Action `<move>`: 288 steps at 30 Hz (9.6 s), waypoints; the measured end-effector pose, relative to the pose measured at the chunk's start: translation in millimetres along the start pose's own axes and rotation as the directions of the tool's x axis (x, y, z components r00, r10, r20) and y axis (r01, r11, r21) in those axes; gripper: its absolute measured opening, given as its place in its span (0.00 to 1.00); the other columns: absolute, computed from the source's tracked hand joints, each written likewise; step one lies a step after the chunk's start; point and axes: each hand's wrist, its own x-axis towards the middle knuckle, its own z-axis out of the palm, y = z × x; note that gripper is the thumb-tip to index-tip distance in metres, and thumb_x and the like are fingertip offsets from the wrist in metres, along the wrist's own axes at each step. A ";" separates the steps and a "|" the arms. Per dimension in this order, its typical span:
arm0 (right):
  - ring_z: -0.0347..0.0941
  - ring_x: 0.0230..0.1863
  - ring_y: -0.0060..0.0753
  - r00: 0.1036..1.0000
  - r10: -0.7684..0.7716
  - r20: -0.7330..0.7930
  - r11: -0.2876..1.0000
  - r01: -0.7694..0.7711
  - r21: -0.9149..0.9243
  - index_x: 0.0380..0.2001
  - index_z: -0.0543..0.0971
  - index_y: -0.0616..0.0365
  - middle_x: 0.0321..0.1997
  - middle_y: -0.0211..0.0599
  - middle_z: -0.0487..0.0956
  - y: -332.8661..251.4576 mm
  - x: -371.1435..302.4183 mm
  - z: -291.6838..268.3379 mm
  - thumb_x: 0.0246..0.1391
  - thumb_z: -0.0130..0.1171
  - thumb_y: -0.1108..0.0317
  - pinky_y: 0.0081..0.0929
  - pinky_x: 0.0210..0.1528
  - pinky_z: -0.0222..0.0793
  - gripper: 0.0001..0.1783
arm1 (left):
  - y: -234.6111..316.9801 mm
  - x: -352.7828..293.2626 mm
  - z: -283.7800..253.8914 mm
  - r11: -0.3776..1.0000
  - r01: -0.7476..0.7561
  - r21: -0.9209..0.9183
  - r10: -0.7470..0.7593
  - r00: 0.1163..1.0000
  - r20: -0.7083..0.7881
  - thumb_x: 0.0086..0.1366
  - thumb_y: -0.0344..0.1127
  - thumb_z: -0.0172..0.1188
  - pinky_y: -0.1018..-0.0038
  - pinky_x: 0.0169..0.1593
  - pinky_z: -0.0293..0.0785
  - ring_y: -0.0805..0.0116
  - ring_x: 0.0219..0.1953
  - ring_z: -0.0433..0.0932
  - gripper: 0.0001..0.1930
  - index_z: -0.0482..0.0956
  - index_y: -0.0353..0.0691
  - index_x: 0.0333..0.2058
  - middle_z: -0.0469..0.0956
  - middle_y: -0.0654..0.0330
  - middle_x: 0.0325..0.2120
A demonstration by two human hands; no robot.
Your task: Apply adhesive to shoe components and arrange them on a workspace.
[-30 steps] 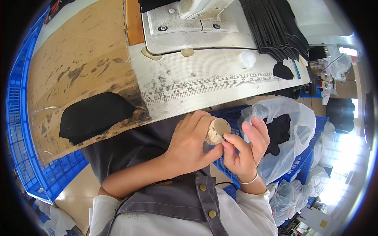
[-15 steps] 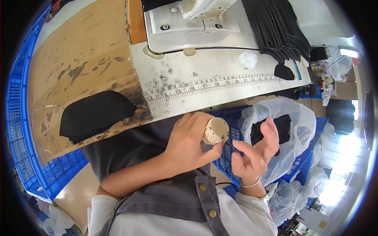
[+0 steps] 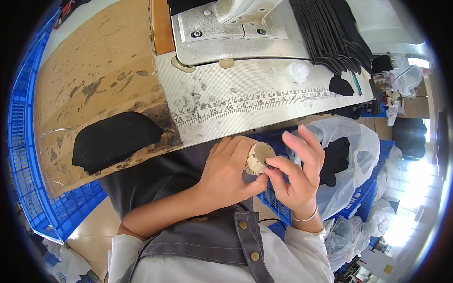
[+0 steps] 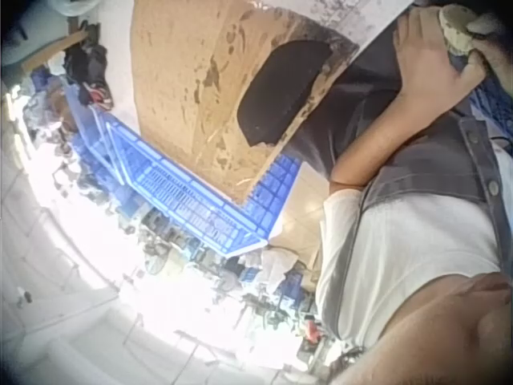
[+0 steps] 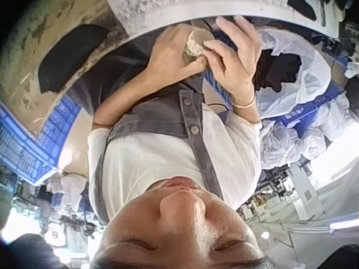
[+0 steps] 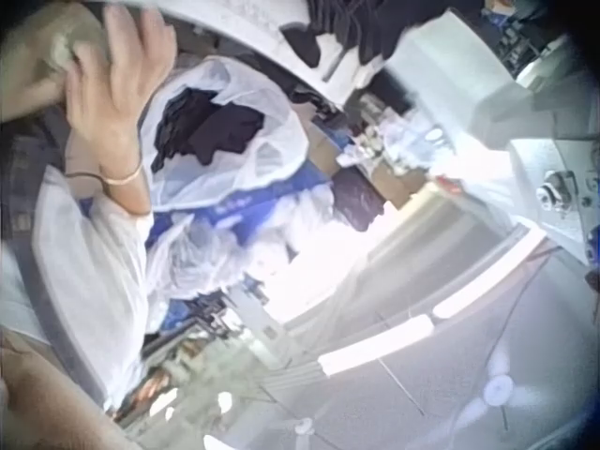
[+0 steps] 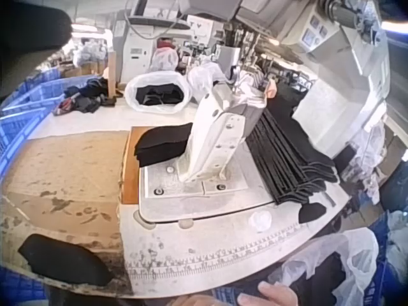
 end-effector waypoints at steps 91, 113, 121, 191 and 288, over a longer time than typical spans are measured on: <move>0.65 0.57 0.49 0.992 -0.023 -0.127 1.000 0.024 0.005 0.27 0.79 0.52 0.51 0.39 0.73 1.7 -6.5 10.9 0.36 0.70 0.65 0.46 0.58 0.56 0.12 | -4.8 -1.5 4.3 1.000 0.006 0.016 -0.006 0.999 -0.043 0.42 0.37 0.65 0.63 0.41 0.69 0.53 0.37 0.72 0.24 0.70 0.36 0.39 0.72 0.54 0.33; 0.63 0.56 0.49 0.954 0.164 -0.250 0.979 -0.126 0.160 0.25 0.75 0.53 0.50 0.38 0.66 3.5 -36.8 18.6 0.50 0.62 0.59 0.44 0.56 0.62 0.11 | -4.7 -1.2 3.4 1.000 0.015 -0.013 -0.016 0.997 -0.072 0.41 0.36 0.66 0.64 0.40 0.68 0.54 0.36 0.72 0.23 0.71 0.37 0.38 0.72 0.55 0.32; 0.59 0.60 0.50 0.974 0.033 -0.222 0.999 -0.041 -0.030 0.28 0.81 0.50 0.54 0.35 0.68 1.1 -23.9 16.0 0.40 0.69 0.64 0.43 0.56 0.61 0.09 | -3.8 -0.8 2.7 1.000 0.001 -0.005 -0.001 0.998 -0.067 0.42 0.35 0.65 0.64 0.40 0.69 0.54 0.36 0.72 0.22 0.70 0.36 0.37 0.73 0.55 0.32; 0.62 0.60 0.55 0.997 0.006 -0.075 0.993 -0.015 -0.121 0.32 0.81 0.60 0.57 0.51 0.68 -12.3 -11.9 -4.3 0.40 0.65 0.71 0.43 0.59 0.58 0.12 | 8.7 -1.7 13.2 0.996 0.008 0.083 0.001 0.994 -0.108 0.41 0.38 0.68 0.67 0.33 0.72 0.56 0.31 0.75 0.28 0.69 0.35 0.42 0.73 0.54 0.30; 0.63 0.57 0.50 0.986 -0.130 -0.103 0.982 0.114 -0.148 0.31 0.82 0.51 0.49 0.31 0.73 -4.2 -11.7 -11.0 0.35 0.69 0.68 0.42 0.55 0.61 0.14 | 6.3 -1.3 13.3 0.986 -0.026 0.164 0.046 0.992 -0.118 0.42 0.41 0.67 0.68 0.31 0.65 0.60 0.29 0.73 0.26 0.69 0.37 0.39 0.72 0.58 0.29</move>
